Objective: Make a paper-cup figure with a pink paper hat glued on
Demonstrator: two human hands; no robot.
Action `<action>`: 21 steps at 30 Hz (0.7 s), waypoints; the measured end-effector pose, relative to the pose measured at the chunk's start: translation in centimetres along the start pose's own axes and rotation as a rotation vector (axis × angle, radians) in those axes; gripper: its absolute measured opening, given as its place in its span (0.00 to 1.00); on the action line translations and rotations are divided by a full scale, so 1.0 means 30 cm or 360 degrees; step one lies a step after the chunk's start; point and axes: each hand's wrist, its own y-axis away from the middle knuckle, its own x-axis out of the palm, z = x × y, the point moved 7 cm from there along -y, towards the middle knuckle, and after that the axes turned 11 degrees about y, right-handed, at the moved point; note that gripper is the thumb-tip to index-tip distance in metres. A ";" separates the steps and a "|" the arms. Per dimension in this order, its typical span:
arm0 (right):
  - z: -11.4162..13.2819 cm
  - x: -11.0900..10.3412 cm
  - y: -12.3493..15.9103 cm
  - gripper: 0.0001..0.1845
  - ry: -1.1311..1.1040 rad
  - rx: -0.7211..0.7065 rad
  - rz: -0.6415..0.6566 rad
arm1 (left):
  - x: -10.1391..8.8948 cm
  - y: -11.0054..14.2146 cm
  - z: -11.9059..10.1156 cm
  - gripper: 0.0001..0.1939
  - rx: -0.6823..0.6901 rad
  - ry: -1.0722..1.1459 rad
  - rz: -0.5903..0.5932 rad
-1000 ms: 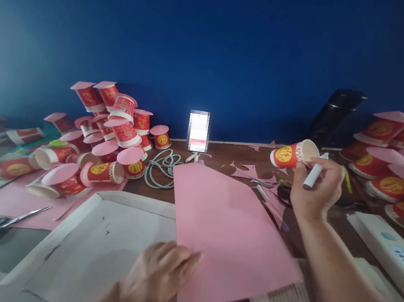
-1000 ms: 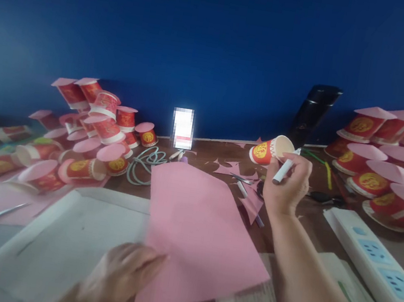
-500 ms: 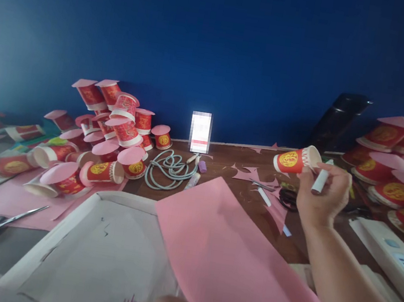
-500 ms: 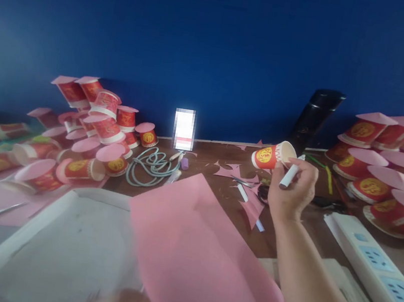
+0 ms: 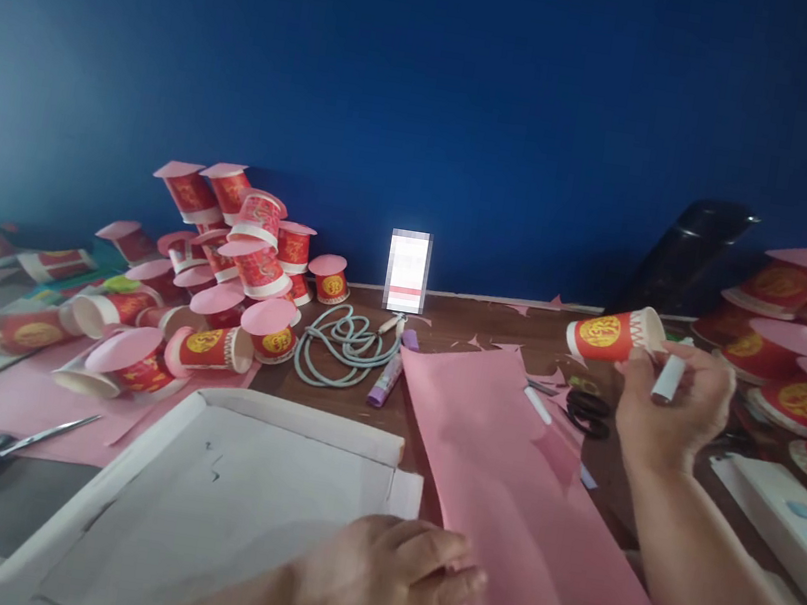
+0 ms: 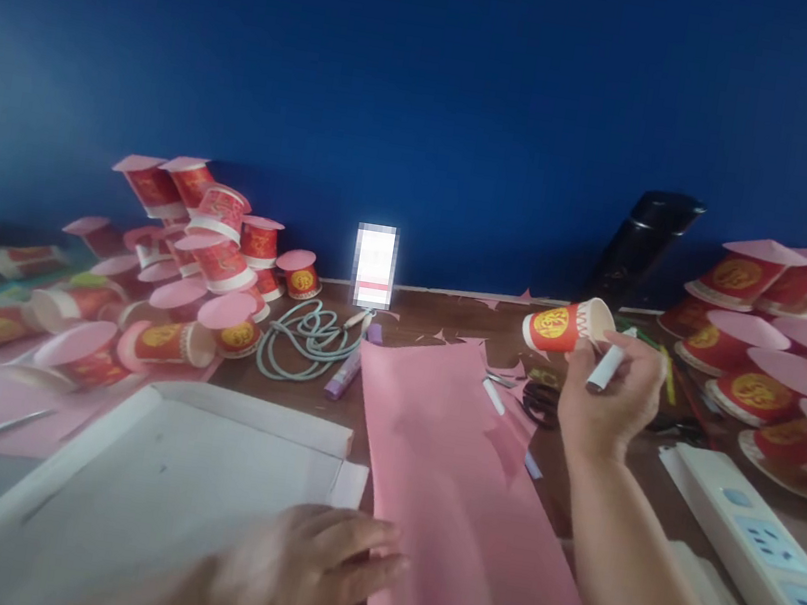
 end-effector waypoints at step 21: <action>-0.006 0.049 0.045 0.17 0.0069 0.0046 0.0172 | -0.103 -0.213 0.639 0.20 -0.0837 -0.0568 0.0031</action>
